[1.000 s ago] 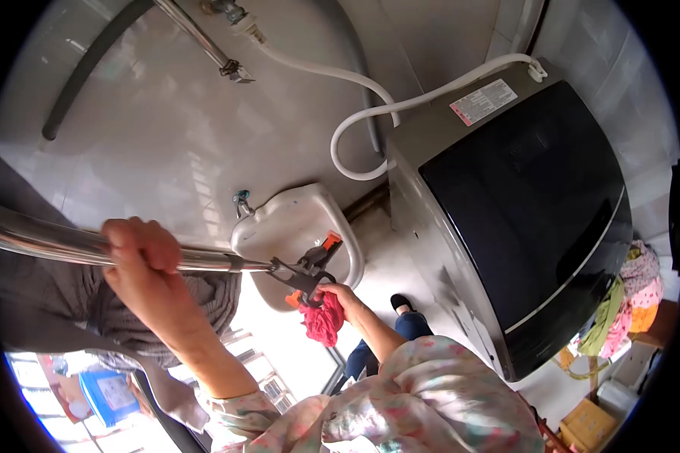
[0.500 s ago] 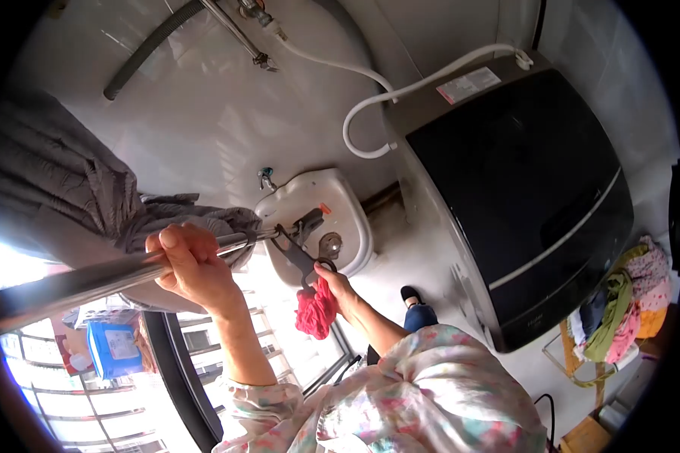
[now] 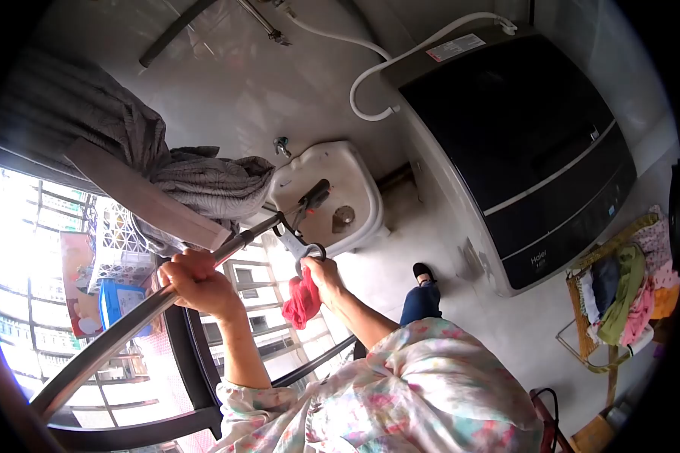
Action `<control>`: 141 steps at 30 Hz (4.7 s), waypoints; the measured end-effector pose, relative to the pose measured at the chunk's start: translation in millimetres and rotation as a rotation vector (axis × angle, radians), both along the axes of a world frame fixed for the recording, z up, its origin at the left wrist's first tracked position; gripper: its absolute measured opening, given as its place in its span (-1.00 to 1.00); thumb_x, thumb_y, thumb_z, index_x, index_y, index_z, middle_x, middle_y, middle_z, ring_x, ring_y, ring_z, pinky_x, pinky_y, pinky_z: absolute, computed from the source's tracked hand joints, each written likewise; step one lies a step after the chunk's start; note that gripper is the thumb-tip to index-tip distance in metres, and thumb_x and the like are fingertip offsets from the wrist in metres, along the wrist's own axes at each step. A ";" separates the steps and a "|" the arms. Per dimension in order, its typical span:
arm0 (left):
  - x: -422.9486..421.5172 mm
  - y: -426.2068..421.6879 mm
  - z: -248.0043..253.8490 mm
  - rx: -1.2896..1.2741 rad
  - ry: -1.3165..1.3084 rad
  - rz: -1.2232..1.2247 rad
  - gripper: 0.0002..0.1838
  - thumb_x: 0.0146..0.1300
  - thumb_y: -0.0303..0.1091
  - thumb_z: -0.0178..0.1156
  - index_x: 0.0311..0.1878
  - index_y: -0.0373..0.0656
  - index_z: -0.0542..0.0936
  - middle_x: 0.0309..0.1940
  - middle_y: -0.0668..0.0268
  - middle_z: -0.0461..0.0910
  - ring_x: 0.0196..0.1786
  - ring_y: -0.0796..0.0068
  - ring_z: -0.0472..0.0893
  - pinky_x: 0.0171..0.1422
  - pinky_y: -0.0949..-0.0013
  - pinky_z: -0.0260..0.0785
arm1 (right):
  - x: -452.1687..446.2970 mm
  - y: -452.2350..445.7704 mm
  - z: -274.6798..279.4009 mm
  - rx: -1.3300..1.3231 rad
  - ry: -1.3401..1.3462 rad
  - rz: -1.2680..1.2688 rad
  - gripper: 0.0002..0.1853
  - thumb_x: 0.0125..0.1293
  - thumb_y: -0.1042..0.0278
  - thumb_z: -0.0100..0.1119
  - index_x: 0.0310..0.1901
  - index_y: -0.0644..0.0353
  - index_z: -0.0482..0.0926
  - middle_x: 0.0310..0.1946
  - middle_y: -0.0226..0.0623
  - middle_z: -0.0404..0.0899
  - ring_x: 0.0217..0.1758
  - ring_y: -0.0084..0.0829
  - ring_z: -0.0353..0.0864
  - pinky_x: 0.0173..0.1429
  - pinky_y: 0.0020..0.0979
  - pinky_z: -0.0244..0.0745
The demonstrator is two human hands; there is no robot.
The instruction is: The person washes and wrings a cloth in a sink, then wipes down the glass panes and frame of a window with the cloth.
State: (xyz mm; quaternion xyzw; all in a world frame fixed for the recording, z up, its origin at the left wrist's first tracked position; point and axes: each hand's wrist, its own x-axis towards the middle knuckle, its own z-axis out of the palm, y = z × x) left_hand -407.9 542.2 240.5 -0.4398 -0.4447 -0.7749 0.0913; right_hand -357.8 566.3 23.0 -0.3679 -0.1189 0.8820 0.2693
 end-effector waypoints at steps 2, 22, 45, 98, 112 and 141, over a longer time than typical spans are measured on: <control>14.0 -6.8 -27.4 -0.024 -0.012 0.020 -0.61 0.39 -0.40 -0.13 -0.61 -0.07 0.10 -0.81 0.45 0.06 -0.74 0.65 0.07 -0.66 0.52 -0.08 | 0.7 -6.1 35.5 0.060 0.023 0.072 -0.86 0.07 0.43 0.23 -0.56 0.19 0.50 -0.66 -0.46 0.44 -0.67 -0.60 0.32 -0.55 -0.47 0.19; -44.7 -126.3 70.9 0.115 -0.249 0.186 -0.52 0.45 -0.10 -0.08 -0.63 -0.01 0.20 -0.72 0.45 0.14 -0.63 0.61 0.11 -0.50 0.48 -0.02 | -18.7 -29.3 -24.8 0.625 -0.377 0.357 -0.54 0.04 -0.05 0.23 -0.39 0.32 0.56 -0.52 -0.11 0.61 -0.41 -0.20 0.62 -0.28 -0.26 0.47; -10.4 -100.0 115.2 0.108 -0.242 0.252 -0.54 0.46 -0.18 -0.08 -0.63 0.00 0.15 -0.72 0.46 0.09 -0.59 0.58 0.10 -0.41 0.40 0.04 | 65.7 19.2 47.7 0.982 -0.443 0.215 -0.77 0.11 0.21 0.13 -0.34 0.21 0.53 -0.51 -0.25 0.62 -0.45 -0.47 0.59 -0.35 -0.39 0.43; 98.7 345.5 -227.6 -1.027 -0.558 -0.050 -0.26 0.09 -0.55 -0.01 0.39 -0.16 0.03 0.30 -0.23 0.12 0.24 -0.28 0.30 0.27 0.04 0.27 | 101.0 263.5 -192.6 0.633 -0.758 0.137 -0.72 0.20 0.12 0.19 -0.38 0.21 0.60 -0.55 -0.30 0.57 -0.46 -0.46 0.55 -0.29 -0.36 0.47; 36.1 270.0 -235.8 -0.987 -0.319 0.119 -0.51 0.04 -0.50 0.10 0.12 -0.24 0.42 0.20 -0.07 0.36 0.24 -0.07 0.37 0.29 0.15 0.25 | 43.0 297.8 -166.7 0.372 -0.318 0.040 -0.75 0.31 0.20 0.13 -0.40 0.20 0.58 -0.53 -0.39 0.56 -0.49 -0.51 0.50 -0.35 -0.41 0.43; -252.5 209.3 -238.8 -1.572 -0.793 -0.462 -0.26 0.09 0.10 0.29 0.29 0.00 0.33 0.14 0.16 0.45 0.02 0.25 0.57 -0.21 0.24 0.56 | -180.7 291.0 -52.4 0.221 -0.240 -0.107 -0.62 0.30 0.00 0.17 -0.31 0.24 0.55 -0.42 -0.35 0.50 -0.37 -0.46 0.50 -0.28 -0.38 0.49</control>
